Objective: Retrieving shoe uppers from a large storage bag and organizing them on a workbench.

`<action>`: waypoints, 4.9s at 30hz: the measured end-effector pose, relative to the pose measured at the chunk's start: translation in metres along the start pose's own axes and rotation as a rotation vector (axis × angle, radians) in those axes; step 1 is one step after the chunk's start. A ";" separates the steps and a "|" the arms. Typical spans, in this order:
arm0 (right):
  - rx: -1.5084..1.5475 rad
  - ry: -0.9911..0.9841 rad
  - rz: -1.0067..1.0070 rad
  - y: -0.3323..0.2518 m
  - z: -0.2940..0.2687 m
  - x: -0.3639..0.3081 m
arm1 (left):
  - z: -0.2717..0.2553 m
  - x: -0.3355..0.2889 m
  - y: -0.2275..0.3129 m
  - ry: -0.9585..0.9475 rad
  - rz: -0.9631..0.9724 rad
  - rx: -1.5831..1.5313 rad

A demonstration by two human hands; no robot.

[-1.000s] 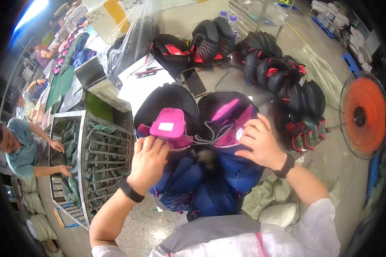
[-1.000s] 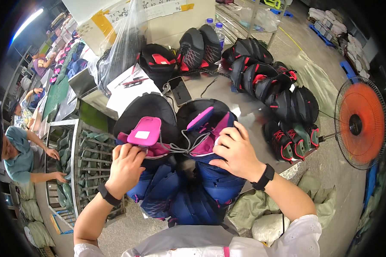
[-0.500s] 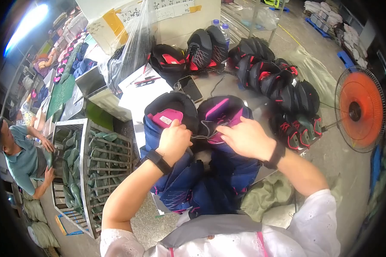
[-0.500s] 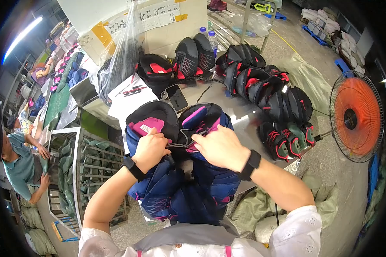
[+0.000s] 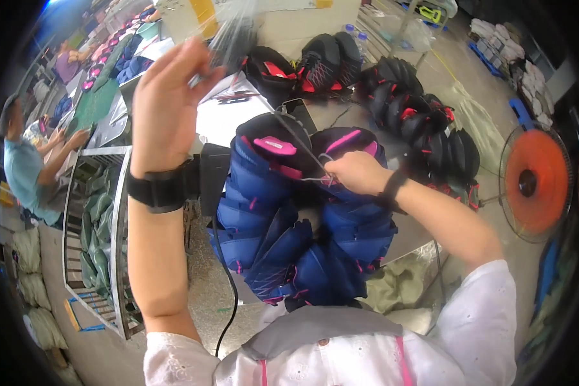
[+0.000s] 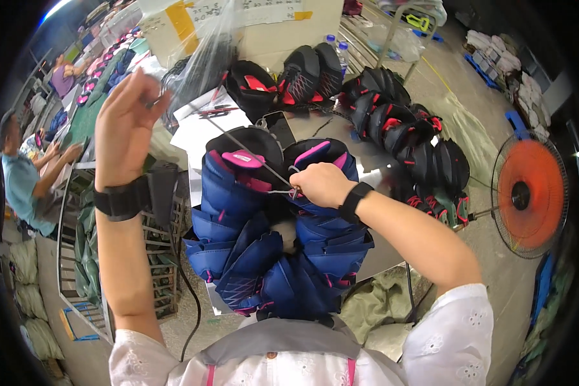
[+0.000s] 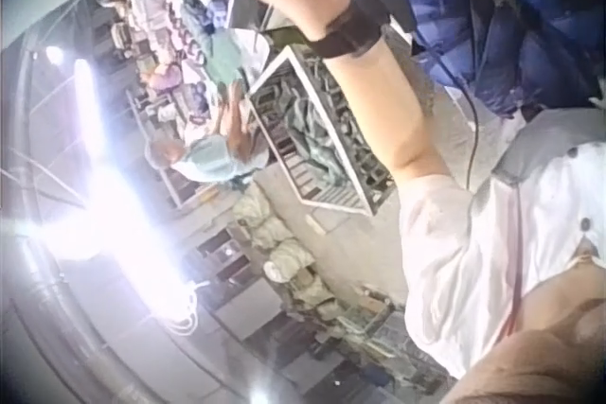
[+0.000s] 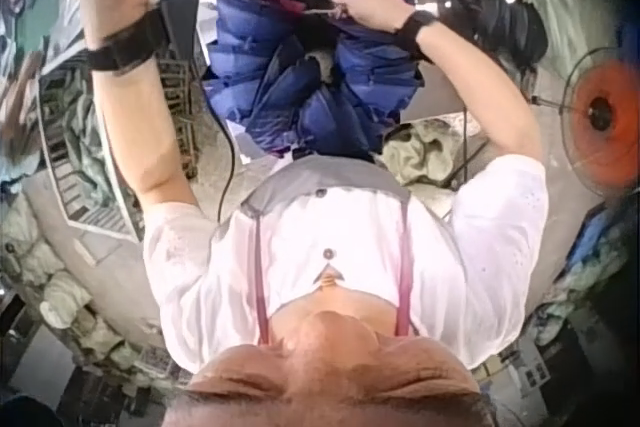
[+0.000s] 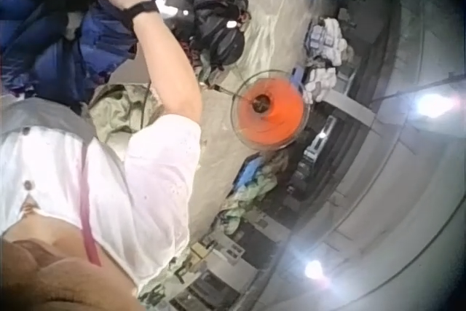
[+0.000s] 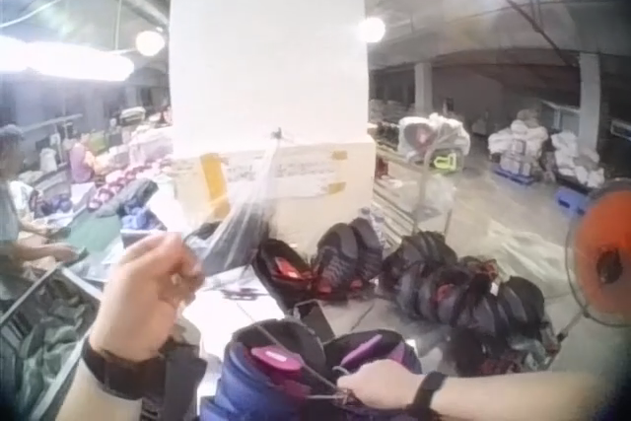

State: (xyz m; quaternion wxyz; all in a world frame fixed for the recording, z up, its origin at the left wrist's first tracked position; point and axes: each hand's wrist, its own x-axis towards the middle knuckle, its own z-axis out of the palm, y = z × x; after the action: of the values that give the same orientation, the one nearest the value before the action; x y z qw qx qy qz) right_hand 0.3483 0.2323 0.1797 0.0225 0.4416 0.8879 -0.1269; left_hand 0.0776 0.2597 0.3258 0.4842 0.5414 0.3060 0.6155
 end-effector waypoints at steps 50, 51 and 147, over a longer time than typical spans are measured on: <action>1.042 1.390 -0.051 0.069 -0.164 -0.118 | 0.179 -0.063 -0.250 -0.513 0.015 0.865; 1.077 1.368 -0.074 0.092 -0.173 -0.131 | 0.176 -0.059 -0.242 -0.556 -0.113 0.883; 1.632 0.940 0.036 -0.294 0.056 0.006 | -0.252 -0.252 0.009 -0.699 0.466 0.723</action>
State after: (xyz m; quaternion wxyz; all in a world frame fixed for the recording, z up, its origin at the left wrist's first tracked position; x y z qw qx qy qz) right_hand 0.1083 0.0535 0.1855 -0.6524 0.3403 0.4358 -0.5183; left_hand -0.1815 0.0599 0.1829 0.1913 0.8986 0.1911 0.3456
